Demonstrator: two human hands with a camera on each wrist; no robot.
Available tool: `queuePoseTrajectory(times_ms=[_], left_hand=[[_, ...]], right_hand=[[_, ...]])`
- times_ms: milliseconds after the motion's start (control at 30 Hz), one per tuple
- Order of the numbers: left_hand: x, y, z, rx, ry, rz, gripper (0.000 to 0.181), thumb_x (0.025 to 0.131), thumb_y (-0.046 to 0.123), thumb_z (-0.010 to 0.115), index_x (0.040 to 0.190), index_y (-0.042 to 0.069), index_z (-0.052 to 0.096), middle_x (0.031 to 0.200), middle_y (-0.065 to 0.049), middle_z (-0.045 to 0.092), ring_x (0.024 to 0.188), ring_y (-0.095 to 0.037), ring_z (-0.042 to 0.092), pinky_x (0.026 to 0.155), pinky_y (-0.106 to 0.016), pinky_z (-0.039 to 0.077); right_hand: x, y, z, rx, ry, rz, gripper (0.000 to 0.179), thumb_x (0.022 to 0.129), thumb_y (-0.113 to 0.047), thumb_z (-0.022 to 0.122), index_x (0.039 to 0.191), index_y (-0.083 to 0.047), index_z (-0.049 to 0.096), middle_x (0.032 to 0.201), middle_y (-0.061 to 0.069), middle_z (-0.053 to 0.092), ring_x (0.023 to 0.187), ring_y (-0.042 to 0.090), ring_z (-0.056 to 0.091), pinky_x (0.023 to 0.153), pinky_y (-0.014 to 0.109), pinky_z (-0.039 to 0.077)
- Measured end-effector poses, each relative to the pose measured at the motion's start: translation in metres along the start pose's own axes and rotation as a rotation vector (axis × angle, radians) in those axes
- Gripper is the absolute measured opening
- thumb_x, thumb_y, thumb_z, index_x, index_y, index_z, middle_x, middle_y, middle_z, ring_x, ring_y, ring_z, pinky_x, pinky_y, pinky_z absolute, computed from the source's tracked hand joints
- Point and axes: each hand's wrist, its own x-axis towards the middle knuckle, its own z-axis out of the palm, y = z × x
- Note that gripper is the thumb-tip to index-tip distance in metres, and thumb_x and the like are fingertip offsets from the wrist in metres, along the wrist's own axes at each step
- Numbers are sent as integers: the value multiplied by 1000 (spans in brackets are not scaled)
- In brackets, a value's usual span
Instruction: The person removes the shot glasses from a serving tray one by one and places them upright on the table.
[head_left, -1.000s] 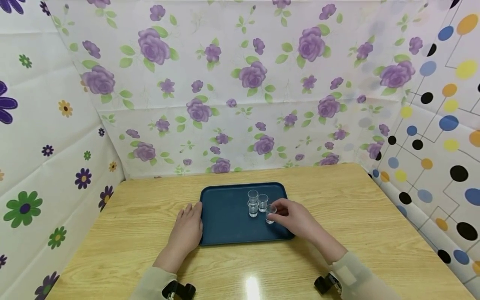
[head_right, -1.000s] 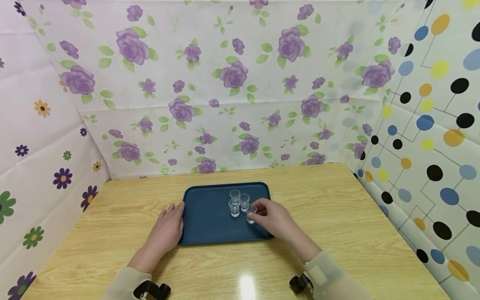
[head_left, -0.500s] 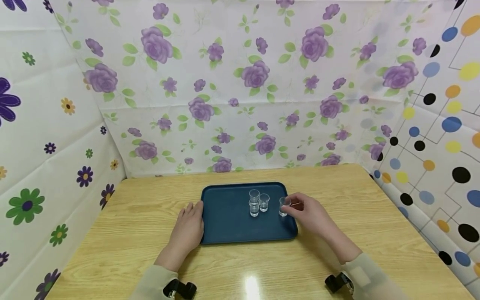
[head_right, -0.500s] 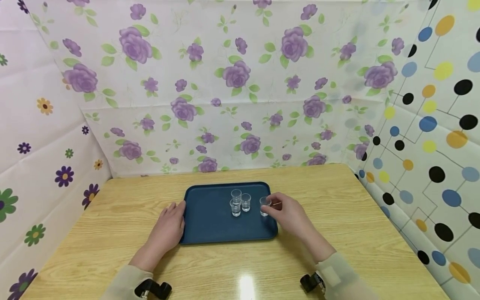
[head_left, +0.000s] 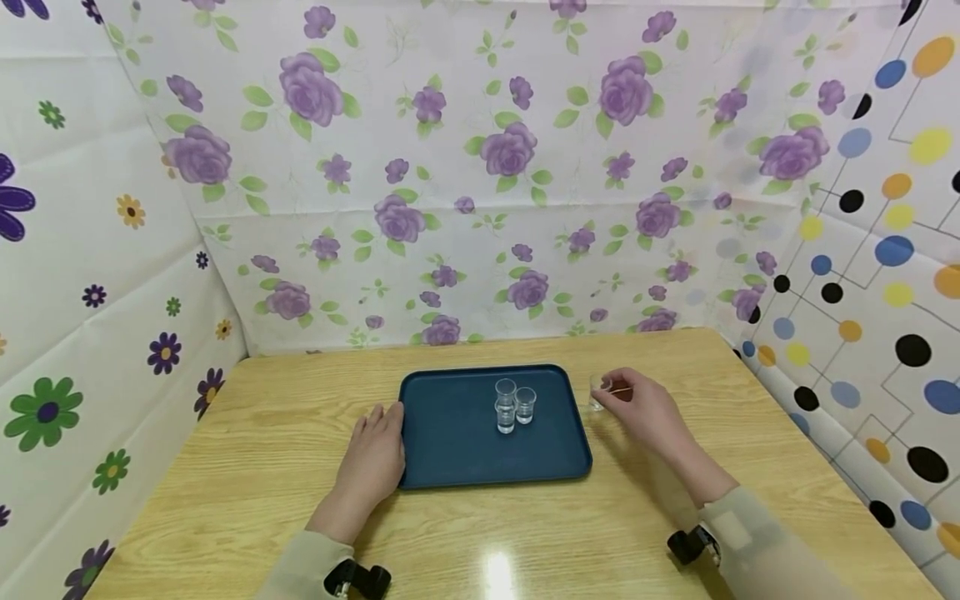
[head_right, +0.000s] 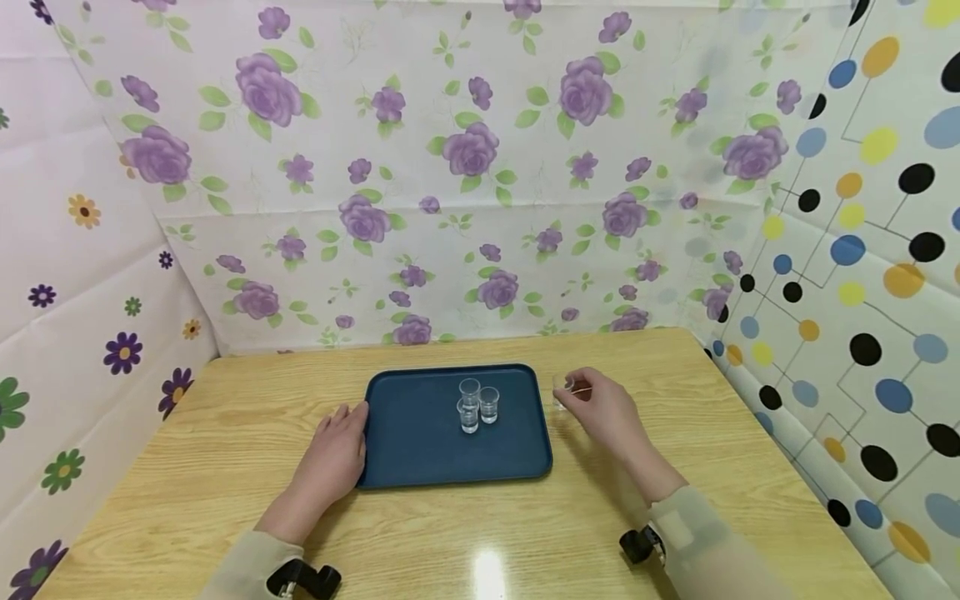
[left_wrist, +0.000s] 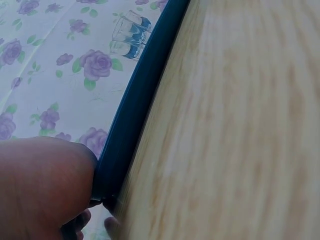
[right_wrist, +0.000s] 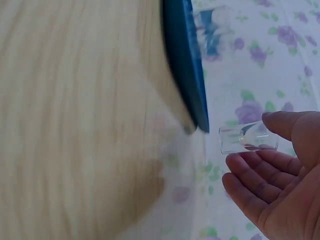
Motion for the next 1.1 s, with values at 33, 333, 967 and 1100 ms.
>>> queuePoseTrajectory(times_ms=[33,333,967,1100], left_hand=[[0,0,0,5,-1,1,52,113,1,54,162,-11,44,163,-29,51,157,-51,39,132,-68,28],[-1,-1,-1,30,2,-4,53,112,1,56,162,-11,45,164,-28,51,157,-51,39,133,-67,28],[-2,0,-1,18,-2,0,53,112,1,56,162,-11,46,162,-28,52,156,-50,40,133,-67,29],[-2,0,-1,19,0,2,53,112,2,56,162,-11,46,163,-28,52,157,-50,40,133,-66,28]], right_hand=[[2,3,-1,-10,4,4,44,111,-44,70,136,-7,70,126,11,75,117,33,72,95,54,64],[22,26,-11,-43,24,35,52,111,-45,67,140,-1,67,134,20,72,121,39,70,97,57,63],[35,43,-9,-18,9,38,50,111,-44,68,136,0,68,131,21,73,122,40,68,101,60,60],[37,44,-8,-20,7,38,50,111,-45,68,135,0,69,130,21,73,121,40,69,100,59,61]])
